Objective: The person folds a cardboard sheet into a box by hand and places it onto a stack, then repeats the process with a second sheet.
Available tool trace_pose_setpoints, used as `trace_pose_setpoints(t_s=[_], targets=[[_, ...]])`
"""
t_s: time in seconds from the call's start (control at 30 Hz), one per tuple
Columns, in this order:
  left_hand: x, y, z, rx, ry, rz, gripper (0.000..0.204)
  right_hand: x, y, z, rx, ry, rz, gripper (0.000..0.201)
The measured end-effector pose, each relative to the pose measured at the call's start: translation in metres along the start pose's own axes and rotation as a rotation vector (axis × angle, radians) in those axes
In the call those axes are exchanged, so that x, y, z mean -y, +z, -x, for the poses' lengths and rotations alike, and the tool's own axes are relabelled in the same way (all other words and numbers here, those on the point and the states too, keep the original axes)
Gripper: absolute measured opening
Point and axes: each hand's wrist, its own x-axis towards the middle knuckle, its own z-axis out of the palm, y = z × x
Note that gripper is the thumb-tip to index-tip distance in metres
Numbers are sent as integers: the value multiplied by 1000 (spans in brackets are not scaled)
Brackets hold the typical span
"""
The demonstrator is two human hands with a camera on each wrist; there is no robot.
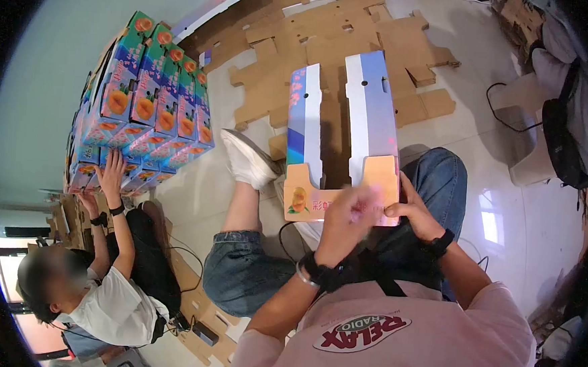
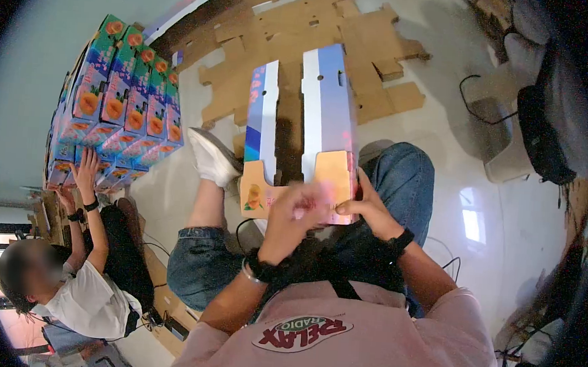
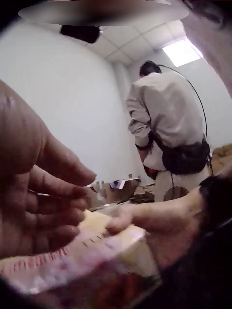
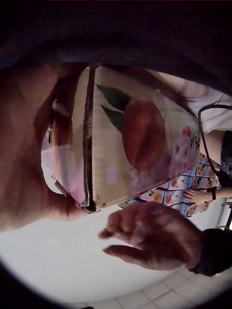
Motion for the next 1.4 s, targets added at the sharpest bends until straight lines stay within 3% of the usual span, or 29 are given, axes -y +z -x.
trace_pose_setpoints(t_s=[0.03,0.1,0.13,0.2,0.23,0.37,0.43,0.57,0.67,0.73,0.87,0.93,1.03,1.07,1.17,1.2,1.27,1.4], targets=[[-2,0,-14,1,-1,-1,48,-2,1,0,-4,-17,5,88],[-5,4,-43,-325,502,-498,57,-3,1,-1,-10,-33,7,87],[-5,7,-53,-322,501,-497,57,-2,1,-1,-4,-23,-18,87],[-8,10,-70,-127,450,-656,65,-3,-2,-4,-3,-12,-45,86],[-14,13,-77,-109,417,-788,67,-8,-7,-6,6,-8,-26,86],[-20,24,-101,-87,435,-952,59,-19,-14,-7,19,-23,-16,84],[-23,31,-106,-49,360,-1067,46,-14,-14,-6,40,-15,-6,84],[-10,42,-111,-88,325,-1060,36,-19,-18,-8,54,21,3,84],[3,41,-109,-195,416,-881,30,-15,-16,-9,48,3,-10,84],[8,40,-109,-199,401,-524,28,-18,-17,-8,48,7,-11,85],[11,39,-103,-203,455,-463,29,-25,-25,-7,75,61,67,87],[10,31,-97,-83,420,-452,42,-31,-26,-9,79,40,43,88],[20,4,-78,-208,528,-437,61,-29,-24,-10,60,9,15,90],[24,-13,-67,-240,446,-360,70,-28,-21,-11,32,-5,2,90],[61,-65,-33,-632,271,-649,66,-26,-17,-13,27,-7,-124,90],[75,-79,-21,-646,266,-649,66,-25,-15,-12,40,-4,-118,90],[92,-101,0,-337,-115,296,63,-23,-13,-10,47,3,-113,88],[105,-114,31,-253,-182,471,63,-25,-15,-9,67,61,-85,92]])
